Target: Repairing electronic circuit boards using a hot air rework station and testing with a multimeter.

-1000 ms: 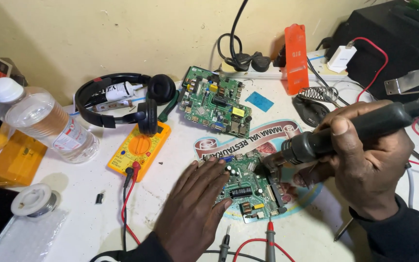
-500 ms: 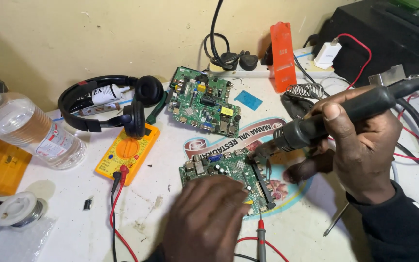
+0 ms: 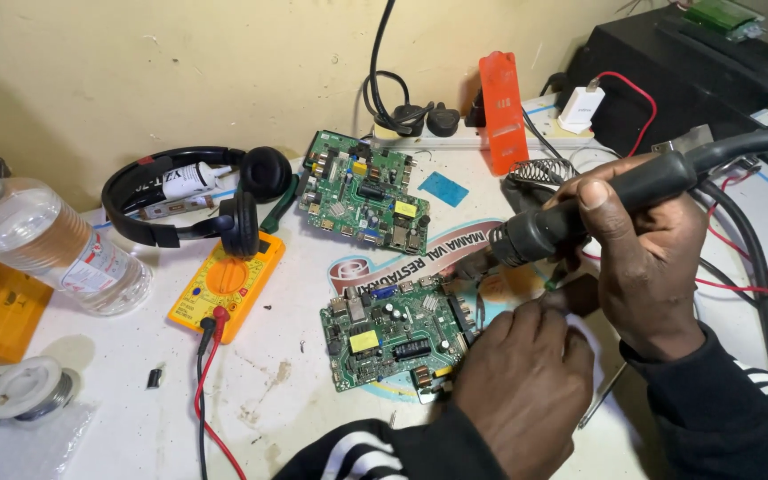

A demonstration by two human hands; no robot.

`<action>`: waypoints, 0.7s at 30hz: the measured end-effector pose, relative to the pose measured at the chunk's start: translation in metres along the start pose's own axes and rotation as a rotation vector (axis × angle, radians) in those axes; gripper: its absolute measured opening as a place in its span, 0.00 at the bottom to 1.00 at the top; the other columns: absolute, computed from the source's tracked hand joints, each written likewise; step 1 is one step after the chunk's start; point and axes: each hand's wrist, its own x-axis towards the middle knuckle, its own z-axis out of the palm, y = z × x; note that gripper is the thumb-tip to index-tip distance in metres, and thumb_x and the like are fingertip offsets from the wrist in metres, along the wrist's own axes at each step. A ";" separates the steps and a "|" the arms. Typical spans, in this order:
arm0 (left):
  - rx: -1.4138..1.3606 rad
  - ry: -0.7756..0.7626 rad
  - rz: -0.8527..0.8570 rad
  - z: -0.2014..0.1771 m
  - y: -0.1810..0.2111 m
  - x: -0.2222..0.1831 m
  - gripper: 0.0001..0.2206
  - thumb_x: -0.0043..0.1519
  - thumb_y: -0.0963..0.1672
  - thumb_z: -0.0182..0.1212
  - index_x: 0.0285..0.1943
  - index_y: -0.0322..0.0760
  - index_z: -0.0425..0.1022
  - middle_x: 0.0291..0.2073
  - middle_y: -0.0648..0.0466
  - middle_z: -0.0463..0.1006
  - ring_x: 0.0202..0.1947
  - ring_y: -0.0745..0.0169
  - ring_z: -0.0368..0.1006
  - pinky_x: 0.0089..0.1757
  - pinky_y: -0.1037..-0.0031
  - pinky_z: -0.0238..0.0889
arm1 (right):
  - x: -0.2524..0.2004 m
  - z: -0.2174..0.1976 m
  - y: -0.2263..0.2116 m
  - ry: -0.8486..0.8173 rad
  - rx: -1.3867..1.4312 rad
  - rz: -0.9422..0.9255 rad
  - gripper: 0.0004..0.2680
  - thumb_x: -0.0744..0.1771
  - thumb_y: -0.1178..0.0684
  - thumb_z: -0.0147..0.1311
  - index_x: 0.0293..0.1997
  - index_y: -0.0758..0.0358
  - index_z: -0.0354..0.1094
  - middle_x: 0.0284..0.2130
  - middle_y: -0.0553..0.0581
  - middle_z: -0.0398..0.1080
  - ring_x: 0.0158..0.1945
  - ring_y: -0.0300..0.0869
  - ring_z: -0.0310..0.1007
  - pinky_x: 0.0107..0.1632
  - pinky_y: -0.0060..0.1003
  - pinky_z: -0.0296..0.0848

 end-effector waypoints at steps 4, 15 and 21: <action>0.059 -0.059 -0.040 0.030 0.005 0.005 0.21 0.50 0.44 0.62 0.52 0.27 0.80 0.48 0.29 0.77 0.54 0.28 0.67 0.53 0.48 0.56 | 0.000 -0.001 0.004 0.002 0.013 0.015 0.10 0.73 0.50 0.47 0.42 0.69 0.66 0.37 0.60 0.73 0.42 0.43 0.74 0.51 0.37 0.72; 0.161 0.255 0.079 -0.010 -0.030 -0.054 0.09 0.67 0.37 0.52 0.39 0.22 0.78 0.40 0.32 0.79 0.43 0.36 0.74 0.50 0.50 0.68 | -0.001 0.006 -0.009 0.043 0.184 0.157 0.11 0.71 0.50 0.48 0.40 0.70 0.63 0.30 0.61 0.67 0.21 0.45 0.66 0.20 0.35 0.70; 0.205 0.075 -0.020 0.015 -0.029 -0.043 0.25 0.55 0.51 0.71 0.48 0.20 0.80 0.48 0.31 0.79 0.55 0.33 0.70 0.67 0.43 0.52 | -0.002 0.000 0.001 0.046 -0.050 -0.010 0.11 0.74 0.51 0.47 0.41 0.71 0.66 0.36 0.60 0.70 0.39 0.45 0.71 0.46 0.38 0.71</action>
